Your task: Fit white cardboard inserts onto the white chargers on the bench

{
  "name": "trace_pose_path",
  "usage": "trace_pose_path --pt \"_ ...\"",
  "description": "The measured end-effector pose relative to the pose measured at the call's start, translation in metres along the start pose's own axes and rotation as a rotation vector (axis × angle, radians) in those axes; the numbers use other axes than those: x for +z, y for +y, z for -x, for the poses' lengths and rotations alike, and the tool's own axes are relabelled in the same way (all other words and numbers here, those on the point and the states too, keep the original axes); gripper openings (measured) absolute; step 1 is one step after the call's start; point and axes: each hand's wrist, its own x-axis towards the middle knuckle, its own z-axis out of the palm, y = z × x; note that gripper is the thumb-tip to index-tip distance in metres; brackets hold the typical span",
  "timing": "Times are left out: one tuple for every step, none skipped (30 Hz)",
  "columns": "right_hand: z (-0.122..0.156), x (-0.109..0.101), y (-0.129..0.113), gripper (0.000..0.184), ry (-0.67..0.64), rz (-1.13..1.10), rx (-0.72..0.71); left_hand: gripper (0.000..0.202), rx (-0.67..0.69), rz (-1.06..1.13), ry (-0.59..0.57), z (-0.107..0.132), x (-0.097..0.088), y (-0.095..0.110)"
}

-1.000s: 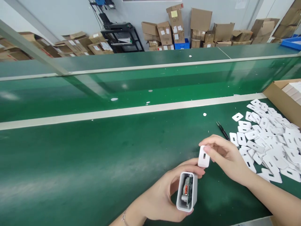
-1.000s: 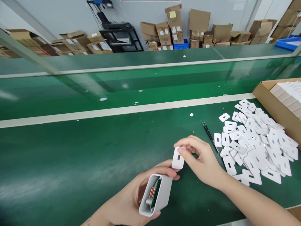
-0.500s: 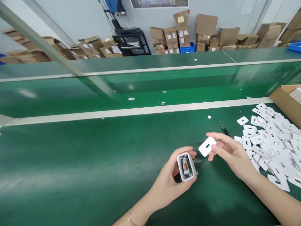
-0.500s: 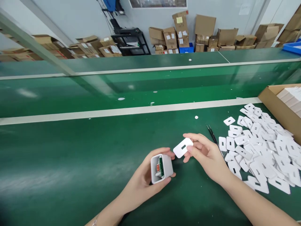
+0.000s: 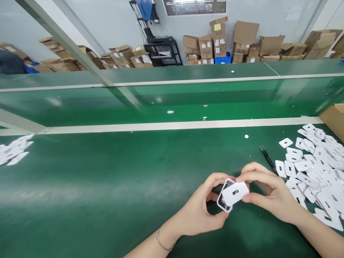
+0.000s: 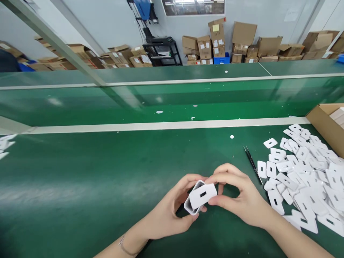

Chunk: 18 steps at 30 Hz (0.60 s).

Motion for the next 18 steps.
trace_pose_path --pt "0.0001 -0.0001 -0.0001 0.033 -0.034 0.018 0.009 0.061 0.009 -0.013 -0.012 0.0007 0.0 -0.0001" --pt "0.0003 0.0001 -0.0002 0.034 -0.061 0.03 0.017 0.064 0.028 -0.016 -0.017 0.0012 -0.0001 -0.0005" --pt "0.0004 0.0006 -0.0003 0.035 -0.081 0.039 0.021 0.068 0.053 -0.014 -0.02 0.0016 -0.0003 -0.0012" --pt "0.0005 0.0012 -0.0004 0.036 -0.091 0.047 0.02 0.073 0.082 -0.012 -0.02 0.0017 -0.0005 -0.0019" --pt "0.0007 0.0018 -0.0006 0.036 -0.095 0.054 0.017 0.076 0.108 -0.014 -0.014 0.0015 -0.0007 -0.0024" --pt "0.0009 0.0024 -0.0008 0.036 -0.094 0.062 0.013 0.079 0.129 -0.019 -0.007 0.0011 -0.0008 -0.0026" --pt "0.0011 0.0027 -0.0009 0.036 -0.092 0.071 0.008 0.08 0.142 -0.026 -0.002 0.0005 -0.0009 -0.0025" --pt "0.0014 0.0028 -0.001 0.035 -0.087 0.077 0.002 0.08 0.147 -0.035 0.001 -0.0002 -0.0009 -0.0022" --pt "0.0017 0.0026 -0.001 0.035 -0.078 0.079 -0.005 0.079 0.148 -0.045 0.007 -0.001 -0.0008 -0.0017" --pt "0.0018 0.0024 -0.0009 0.035 -0.069 0.08 -0.011 0.078 0.147 -0.051 0.017 -0.0017 -0.0007 -0.0013" --pt "0.0019 0.0021 -0.0007 0.035 -0.058 0.081 -0.019 0.076 0.144 -0.055 0.026 -0.0022 -0.0006 -0.0011" --pt "0.0019 0.0019 -0.0004 0.035 -0.045 0.085 -0.024 0.075 0.142 -0.058 0.035 -0.0026 -0.0005 -0.0011" --pt "0.0018 0.0018 -0.0001 0.035 -0.033 0.094 -0.028 0.073 0.14 -0.062 0.043 -0.0028 -0.0004 -0.0013" --pt "0.0016 0.0019 0.0002 0.035 -0.025 0.11 -0.03 0.072 0.143 -0.065 0.051 -0.0026 -0.0003 -0.0016" --pt "0.0013 0.0021 0.0005 0.034 -0.019 0.129 -0.034 0.072 0.145 -0.072 0.057 -0.0023 -0.0002 -0.002" --pt "0.001 0.0025 0.0008 0.034 -0.015 0.147 -0.04 0.072 0.149 -0.082 0.062 -0.0018 0.0 -0.0024" --pt "0.0008 0.0029 0.0009 0.034 -0.013 0.163 -0.045 0.072 0.152 -0.093 0.071 -0.001 0.0002 -0.0026" --pt "0.0007 0.0034 0.001 0.033 -0.013 0.178 -0.049 0.073 0.158 -0.098 0.08 -0.0002 0.0003 -0.0027"
